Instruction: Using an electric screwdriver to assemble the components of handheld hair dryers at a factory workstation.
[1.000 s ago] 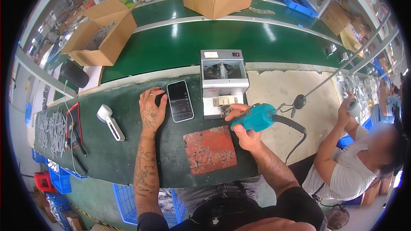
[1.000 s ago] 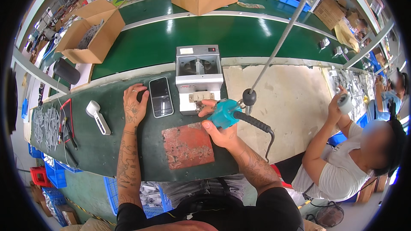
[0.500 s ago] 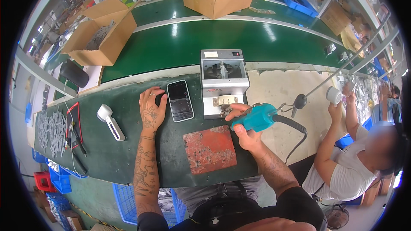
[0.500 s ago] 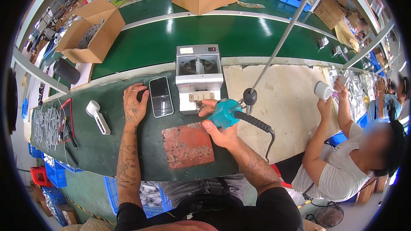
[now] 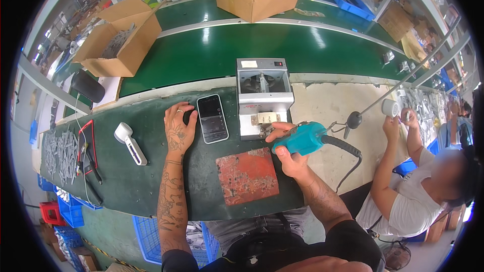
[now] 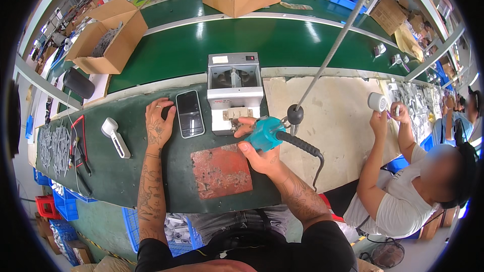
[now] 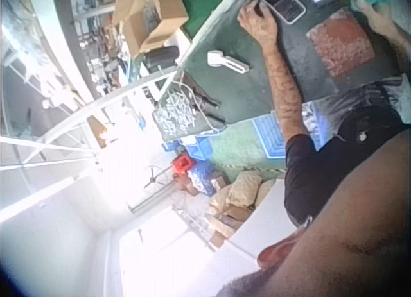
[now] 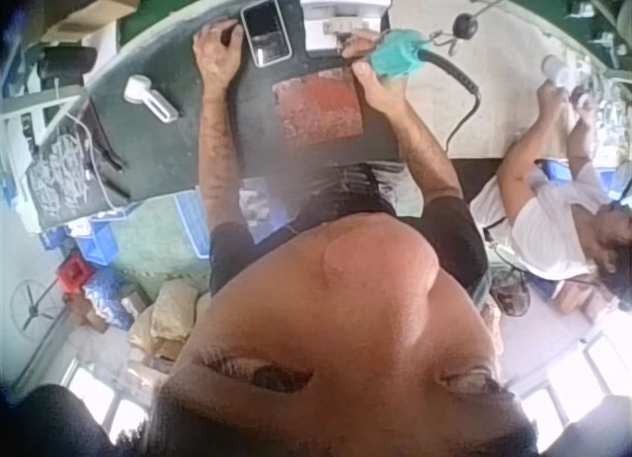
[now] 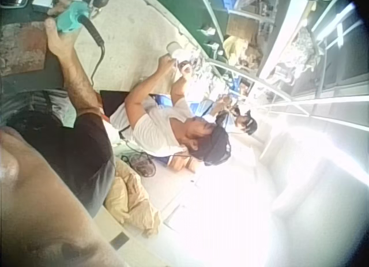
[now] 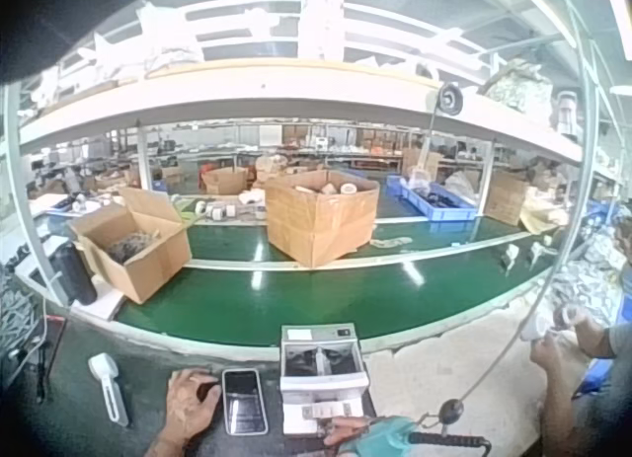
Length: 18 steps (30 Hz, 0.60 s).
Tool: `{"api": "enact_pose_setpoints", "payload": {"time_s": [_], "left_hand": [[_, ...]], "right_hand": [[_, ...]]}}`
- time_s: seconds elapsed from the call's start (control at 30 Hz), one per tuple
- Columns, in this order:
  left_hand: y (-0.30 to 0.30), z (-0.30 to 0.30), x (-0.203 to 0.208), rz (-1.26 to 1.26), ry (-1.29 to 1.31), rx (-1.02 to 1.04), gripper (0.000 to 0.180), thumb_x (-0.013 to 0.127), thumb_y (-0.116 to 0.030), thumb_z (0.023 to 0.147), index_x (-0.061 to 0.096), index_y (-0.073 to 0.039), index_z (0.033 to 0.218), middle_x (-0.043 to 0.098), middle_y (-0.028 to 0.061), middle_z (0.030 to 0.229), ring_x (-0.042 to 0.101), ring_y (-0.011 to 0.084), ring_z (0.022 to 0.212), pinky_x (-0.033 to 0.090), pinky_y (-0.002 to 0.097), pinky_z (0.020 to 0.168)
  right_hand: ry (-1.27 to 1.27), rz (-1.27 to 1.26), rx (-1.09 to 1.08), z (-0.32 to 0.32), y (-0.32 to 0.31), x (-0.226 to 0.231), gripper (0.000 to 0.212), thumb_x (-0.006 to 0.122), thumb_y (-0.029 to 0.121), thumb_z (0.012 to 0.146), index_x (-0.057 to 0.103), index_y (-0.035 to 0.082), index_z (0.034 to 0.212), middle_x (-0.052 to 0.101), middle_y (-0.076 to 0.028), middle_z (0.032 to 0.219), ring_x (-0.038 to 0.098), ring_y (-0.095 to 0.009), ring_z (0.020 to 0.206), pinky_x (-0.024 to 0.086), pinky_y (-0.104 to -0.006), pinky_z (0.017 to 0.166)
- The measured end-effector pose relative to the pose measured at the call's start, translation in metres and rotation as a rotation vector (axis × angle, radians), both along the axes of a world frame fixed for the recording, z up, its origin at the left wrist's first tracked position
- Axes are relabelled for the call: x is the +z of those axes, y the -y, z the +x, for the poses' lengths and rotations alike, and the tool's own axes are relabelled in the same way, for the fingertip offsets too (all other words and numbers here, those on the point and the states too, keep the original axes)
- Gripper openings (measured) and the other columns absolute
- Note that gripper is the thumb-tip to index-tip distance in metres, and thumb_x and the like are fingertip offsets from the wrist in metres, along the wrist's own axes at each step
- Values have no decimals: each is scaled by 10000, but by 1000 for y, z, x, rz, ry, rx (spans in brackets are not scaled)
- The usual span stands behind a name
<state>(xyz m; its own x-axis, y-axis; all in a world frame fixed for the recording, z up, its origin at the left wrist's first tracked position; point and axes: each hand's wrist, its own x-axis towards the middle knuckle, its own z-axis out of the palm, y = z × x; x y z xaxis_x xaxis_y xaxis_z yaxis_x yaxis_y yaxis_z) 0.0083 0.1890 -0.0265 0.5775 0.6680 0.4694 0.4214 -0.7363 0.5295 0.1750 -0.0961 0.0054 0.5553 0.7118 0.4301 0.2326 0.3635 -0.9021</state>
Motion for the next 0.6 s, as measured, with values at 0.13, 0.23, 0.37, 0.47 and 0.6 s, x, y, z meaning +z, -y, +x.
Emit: {"api": "enact_pose_setpoints", "payload": {"time_s": [0.13,0.23,0.37,0.47,0.6], "left_hand": [[-1,0,-1,-2,3,-4,182,702,-256,917,706,-120,1038,663,56,1221,553,304,1212,395,451,1055],[0,1,0,-2,-1,-3,182,702,-255,917,706,-119,1038,663,56,1220,553,304,1210,397,450,1051],[-1,0,-1,8,1,-3,178,706,-247,914,706,-119,1037,663,59,1219,556,304,1206,403,445,1045],[0,0,0,6,0,-3,176,706,-244,913,706,-119,1037,663,60,1220,556,304,1205,405,442,1044],[-1,0,-1,11,3,-3,173,706,-244,913,706,-120,1034,663,59,1219,556,304,1206,404,443,1047]], "right_hand": [[16,-12,3,0,0,2,558,727,233,943,507,-51,1370,668,-123,1101,656,-170,970,520,-297,778],[11,7,-22,0,-1,0,558,727,246,943,516,-48,1369,676,-114,1063,655,-165,956,514,-293,778],[4,3,-16,0,-1,1,558,730,248,941,522,-47,1367,678,-109,1053,658,-166,950,515,-294,781],[15,-3,-15,0,-1,2,558,731,247,939,525,-48,1366,678,-105,1052,659,-167,956,515,-293,782],[8,1,-14,0,-1,3,556,731,238,938,524,-47,1369,676,-104,1056,658,-168,962,517,-295,786]]}}
